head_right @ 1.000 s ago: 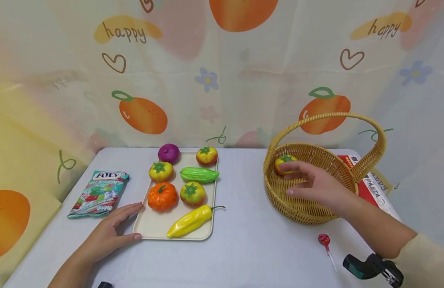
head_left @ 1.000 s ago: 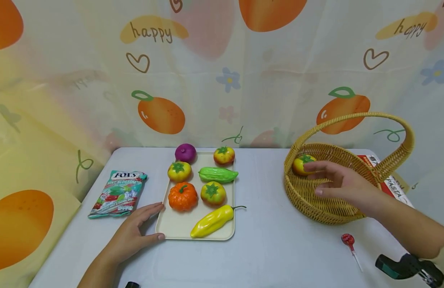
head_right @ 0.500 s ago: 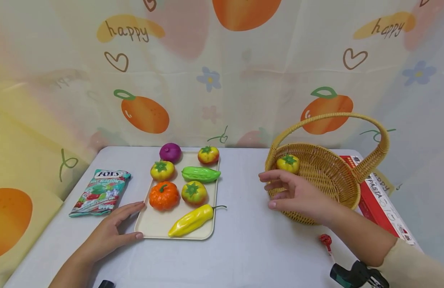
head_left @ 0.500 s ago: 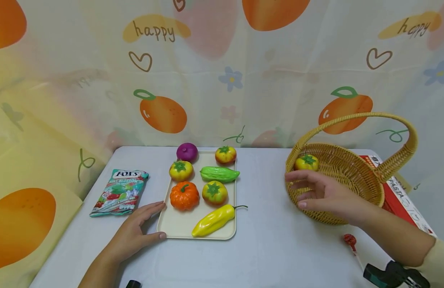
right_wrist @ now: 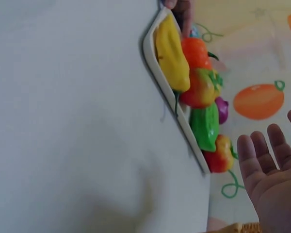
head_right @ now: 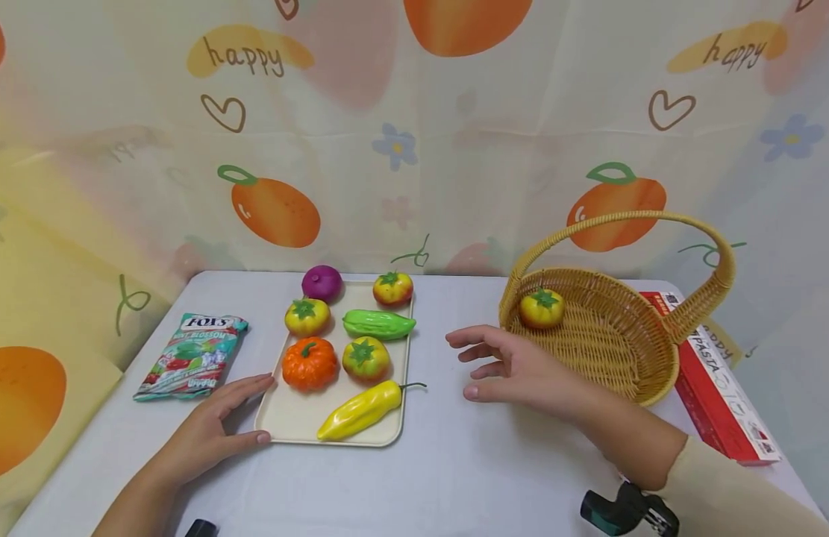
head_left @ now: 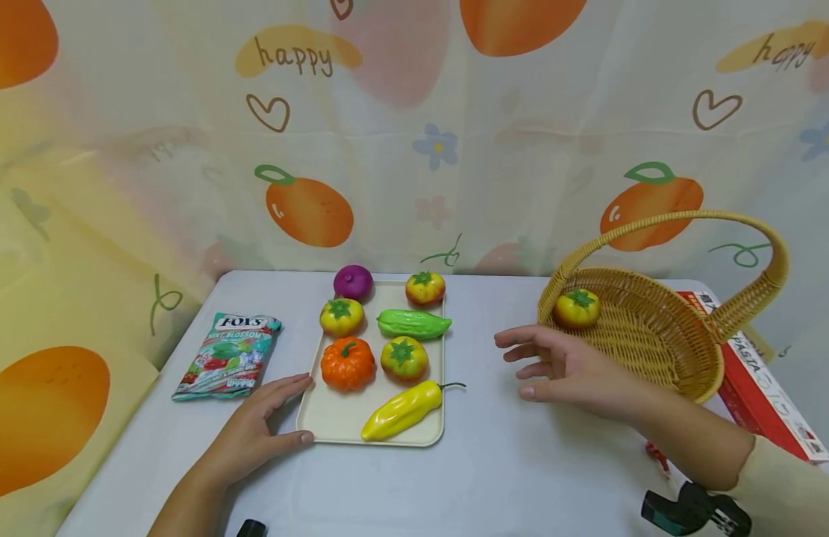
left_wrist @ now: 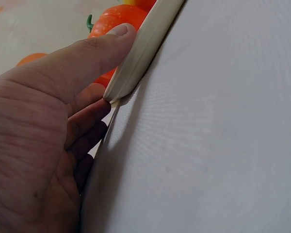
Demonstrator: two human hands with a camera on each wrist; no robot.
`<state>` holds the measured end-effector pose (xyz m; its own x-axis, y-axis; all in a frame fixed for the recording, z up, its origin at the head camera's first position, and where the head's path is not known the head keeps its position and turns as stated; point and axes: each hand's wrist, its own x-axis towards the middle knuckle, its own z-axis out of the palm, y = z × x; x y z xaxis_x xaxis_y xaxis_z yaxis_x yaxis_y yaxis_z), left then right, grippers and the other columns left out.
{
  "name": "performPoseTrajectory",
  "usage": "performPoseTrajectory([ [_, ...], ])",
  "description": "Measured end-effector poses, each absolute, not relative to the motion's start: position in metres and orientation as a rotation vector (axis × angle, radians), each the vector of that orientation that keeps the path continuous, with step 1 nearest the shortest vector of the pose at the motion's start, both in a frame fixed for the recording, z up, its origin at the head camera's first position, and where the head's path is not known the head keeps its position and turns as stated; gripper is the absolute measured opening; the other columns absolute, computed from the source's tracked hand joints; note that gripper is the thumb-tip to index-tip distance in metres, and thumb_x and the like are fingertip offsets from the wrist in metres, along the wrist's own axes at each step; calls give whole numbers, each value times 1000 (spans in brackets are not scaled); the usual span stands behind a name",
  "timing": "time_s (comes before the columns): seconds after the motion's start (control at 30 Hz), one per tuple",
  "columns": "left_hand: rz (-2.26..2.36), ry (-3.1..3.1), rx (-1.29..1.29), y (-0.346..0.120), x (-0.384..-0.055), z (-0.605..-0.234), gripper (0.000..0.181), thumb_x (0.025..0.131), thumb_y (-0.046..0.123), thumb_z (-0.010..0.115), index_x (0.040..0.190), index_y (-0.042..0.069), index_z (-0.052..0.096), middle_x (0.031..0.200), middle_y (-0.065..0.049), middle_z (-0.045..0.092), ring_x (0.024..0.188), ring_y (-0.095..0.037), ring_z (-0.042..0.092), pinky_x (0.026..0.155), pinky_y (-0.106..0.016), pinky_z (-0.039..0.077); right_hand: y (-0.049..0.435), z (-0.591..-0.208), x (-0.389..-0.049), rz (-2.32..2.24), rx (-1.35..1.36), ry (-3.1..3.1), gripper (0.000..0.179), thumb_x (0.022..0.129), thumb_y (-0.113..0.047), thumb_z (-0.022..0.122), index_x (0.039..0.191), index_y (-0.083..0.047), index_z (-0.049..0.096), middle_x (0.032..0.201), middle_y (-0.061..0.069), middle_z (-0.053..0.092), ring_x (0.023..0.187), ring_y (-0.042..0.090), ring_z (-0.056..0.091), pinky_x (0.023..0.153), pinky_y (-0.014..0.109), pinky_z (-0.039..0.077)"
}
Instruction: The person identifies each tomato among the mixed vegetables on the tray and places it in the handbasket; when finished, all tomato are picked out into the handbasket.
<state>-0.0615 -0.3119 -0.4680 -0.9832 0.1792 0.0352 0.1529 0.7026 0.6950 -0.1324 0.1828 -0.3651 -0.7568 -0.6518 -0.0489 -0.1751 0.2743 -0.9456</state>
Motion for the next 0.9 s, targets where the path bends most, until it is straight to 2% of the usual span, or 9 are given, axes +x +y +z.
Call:
performPoseTrajectory([
  [0.17,1166,2866,281,-312,-61,-469,83,79,40,96,151,17,62,157,-8,57,147,-42,45,116,-75,32,166,-370,-140,-1481,-747,2116,59,97,-17,79,151,-13,54,154,9,54,138,38,53,107,31,54],
  [0.37,1165,2871,292,-312,-60,-468,83,79,40,96,151,17,61,157,-8,56,147,-42,46,116,-74,33,149,-379,-147,-1523,-726,2086,61,94,-14,82,150,-13,56,153,8,55,140,45,50,108,34,54],
  [0.57,1163,2874,308,-313,-61,-470,83,79,41,96,151,17,62,157,-7,56,147,-41,46,116,-74,33,132,-391,-155,-1523,-670,2094,62,94,-16,83,150,-15,57,153,11,56,139,42,52,107,37,55],
  [0.77,1169,2871,314,-314,-61,-471,84,78,40,96,151,17,62,157,-7,57,147,-42,46,116,-74,33,116,-403,-165,-1548,-649,2071,60,96,-12,80,152,-9,55,157,18,51,138,43,54,107,40,56],
  [0.9,1163,2870,307,-314,-61,-471,83,79,40,96,151,18,62,157,-7,56,147,-41,46,116,-74,32,104,-410,-169,-1561,-629,2076,62,96,-9,79,153,-7,54,157,18,51,139,40,55,109,45,54],
])
